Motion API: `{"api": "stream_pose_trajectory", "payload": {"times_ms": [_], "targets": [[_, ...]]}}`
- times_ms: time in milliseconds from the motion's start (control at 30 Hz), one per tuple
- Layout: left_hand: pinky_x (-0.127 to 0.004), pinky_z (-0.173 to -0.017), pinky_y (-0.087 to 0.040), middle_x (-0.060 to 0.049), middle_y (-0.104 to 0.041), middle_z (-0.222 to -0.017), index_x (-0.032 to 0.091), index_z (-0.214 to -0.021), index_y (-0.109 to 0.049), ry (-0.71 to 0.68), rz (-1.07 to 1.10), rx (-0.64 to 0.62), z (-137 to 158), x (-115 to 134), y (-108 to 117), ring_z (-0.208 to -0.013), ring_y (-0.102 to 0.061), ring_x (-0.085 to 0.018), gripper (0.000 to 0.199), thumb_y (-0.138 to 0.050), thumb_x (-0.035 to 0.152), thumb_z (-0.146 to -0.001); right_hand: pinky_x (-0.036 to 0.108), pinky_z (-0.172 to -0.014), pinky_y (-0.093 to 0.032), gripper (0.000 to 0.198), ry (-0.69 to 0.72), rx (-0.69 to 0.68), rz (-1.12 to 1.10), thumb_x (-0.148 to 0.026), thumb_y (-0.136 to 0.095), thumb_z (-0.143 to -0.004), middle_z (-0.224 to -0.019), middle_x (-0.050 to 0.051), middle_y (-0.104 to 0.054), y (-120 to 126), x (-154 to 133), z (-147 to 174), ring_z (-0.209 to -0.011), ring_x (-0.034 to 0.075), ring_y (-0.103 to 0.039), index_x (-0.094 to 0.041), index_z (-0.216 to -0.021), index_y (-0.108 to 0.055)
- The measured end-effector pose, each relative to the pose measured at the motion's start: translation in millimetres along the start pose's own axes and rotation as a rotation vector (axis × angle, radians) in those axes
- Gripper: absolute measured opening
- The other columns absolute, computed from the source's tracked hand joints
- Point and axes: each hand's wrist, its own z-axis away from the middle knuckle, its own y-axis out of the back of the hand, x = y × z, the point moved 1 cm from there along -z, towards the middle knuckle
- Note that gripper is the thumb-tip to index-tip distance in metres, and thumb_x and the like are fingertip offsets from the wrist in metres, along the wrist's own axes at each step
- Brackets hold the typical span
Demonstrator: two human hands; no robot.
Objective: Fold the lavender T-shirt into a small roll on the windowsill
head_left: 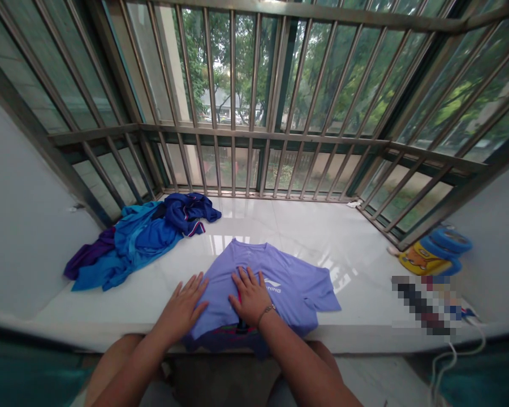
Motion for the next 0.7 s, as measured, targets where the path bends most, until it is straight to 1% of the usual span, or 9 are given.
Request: {"api": "stream_pose_trajectory", "payload": {"times_ms": [67, 167, 233, 300, 333, 400, 533, 600, 700], "targets": [[-0.064, -0.133, -0.026, -0.006, -0.035, -0.178, 0.035, -0.17, -0.042, 0.102, -0.077, -0.017, 26.4, -24.2, 2.1, -0.166, -0.034, -0.032, 0.065, -0.042, 0.052, -0.108, 0.068, -0.134, -0.006, 0.074, 0.003, -0.002, -0.002, -0.068, -0.043, -0.108, -0.183, 0.005, -0.02, -0.6, 0.5, -0.4, -0.17, 0.034, -0.012, -0.032, -0.172, -0.036], [-0.069, -0.13, -0.027, -0.008, -0.032, -0.179, 0.028, -0.171, -0.041, 0.297, -0.163, -0.027, 49.3, -58.6, 15.1, -0.167, -0.03, -0.034, 0.067, -0.033, 0.048, -0.108, 0.068, -0.134, -0.006, 0.073, -0.006, -0.004, 0.01, -0.067, -0.043, -0.108, -0.183, 0.005, -0.021, -1.4, 0.8, -1.3, -0.17, 0.033, -0.012, -0.032, -0.172, -0.037], [-0.07, -0.128, -0.029, -0.011, -0.032, -0.179, 0.022, -0.171, -0.042, 0.395, -0.185, -0.019, 52.7, -68.4, 24.1, -0.167, -0.03, -0.035, 0.069, -0.029, 0.045, -0.108, 0.068, -0.134, -0.005, 0.072, -0.011, -0.006, 0.024, -0.066, -0.044, -0.109, -0.183, 0.006, -0.022, -1.7, 0.5, -2.0, -0.171, 0.033, -0.012, -0.031, -0.172, -0.037], [-0.07, -0.127, -0.032, -0.015, -0.034, -0.178, 0.017, -0.169, -0.044, 0.439, -0.176, 0.011, 46.4, -62.9, 30.2, -0.166, -0.031, -0.036, 0.068, -0.028, 0.043, -0.108, 0.067, -0.134, -0.005, 0.072, -0.013, -0.009, 0.034, -0.065, -0.044, -0.109, -0.183, 0.007, -0.022, -1.8, -0.1, -2.5, -0.17, 0.033, -0.012, -0.031, -0.172, -0.037], [-0.07, -0.127, -0.033, -0.016, -0.034, -0.178, 0.016, -0.169, -0.045, 0.423, -0.159, 0.03, 39.9, -54.5, 31.9, -0.166, -0.031, -0.036, 0.068, -0.028, 0.042, -0.108, 0.067, -0.134, -0.005, 0.072, -0.013, -0.012, 0.037, -0.065, -0.044, -0.109, -0.183, 0.007, -0.021, -1.8, -0.4, -2.6, -0.17, 0.033, -0.012, -0.031, -0.172, -0.037], [-0.066, -0.13, -0.032, -0.016, -0.034, -0.178, 0.016, -0.17, -0.042, 0.306, -0.105, 0.062, 23.1, -29.4, 33.1, -0.167, -0.031, -0.035, 0.067, -0.029, 0.042, -0.109, 0.067, -0.134, -0.005, 0.073, -0.014, -0.019, 0.04, -0.065, -0.045, -0.108, -0.183, 0.007, -0.021, -1.8, -0.8, -2.7, -0.17, 0.033, -0.012, -0.031, -0.172, -0.037], [-0.052, -0.134, -0.033, -0.008, -0.035, -0.179, 0.028, -0.173, -0.036, -0.073, 0.032, 0.035, -5.9, 20.8, 26.5, -0.166, -0.034, -0.026, 0.063, -0.034, 0.043, -0.112, 0.067, -0.134, -0.005, 0.073, -0.013, -0.008, 0.044, -0.066, -0.044, -0.108, -0.183, 0.006, -0.021, -1.8, -0.6, -2.2, -0.171, 0.032, -0.012, -0.031, -0.172, -0.037], [-0.05, -0.134, -0.033, -0.006, -0.039, -0.177, 0.032, -0.172, -0.038, -0.149, 0.051, -0.006, -10.9, 28.4, 20.0, -0.163, -0.039, -0.024, 0.061, -0.038, 0.045, -0.112, 0.067, -0.134, -0.005, 0.073, -0.012, 0.0, 0.038, -0.066, -0.043, -0.109, -0.183, 0.006, -0.021, -1.8, -0.1, -1.8, -0.171, 0.032, -0.012, -0.032, -0.172, -0.037], [-0.052, -0.135, -0.028, -0.006, -0.041, -0.176, 0.034, -0.171, -0.04, -0.133, 0.023, -0.047, -8.7, 15.6, 11.9, -0.164, -0.039, -0.025, 0.063, -0.042, 0.052, -0.111, 0.068, -0.134, -0.006, 0.073, -0.004, -0.005, 0.027, -0.067, -0.042, -0.109, -0.183, 0.006, -0.022, -1.0, 0.1, -1.1, -0.17, 0.033, -0.012, -0.032, -0.172, -0.036]]}}
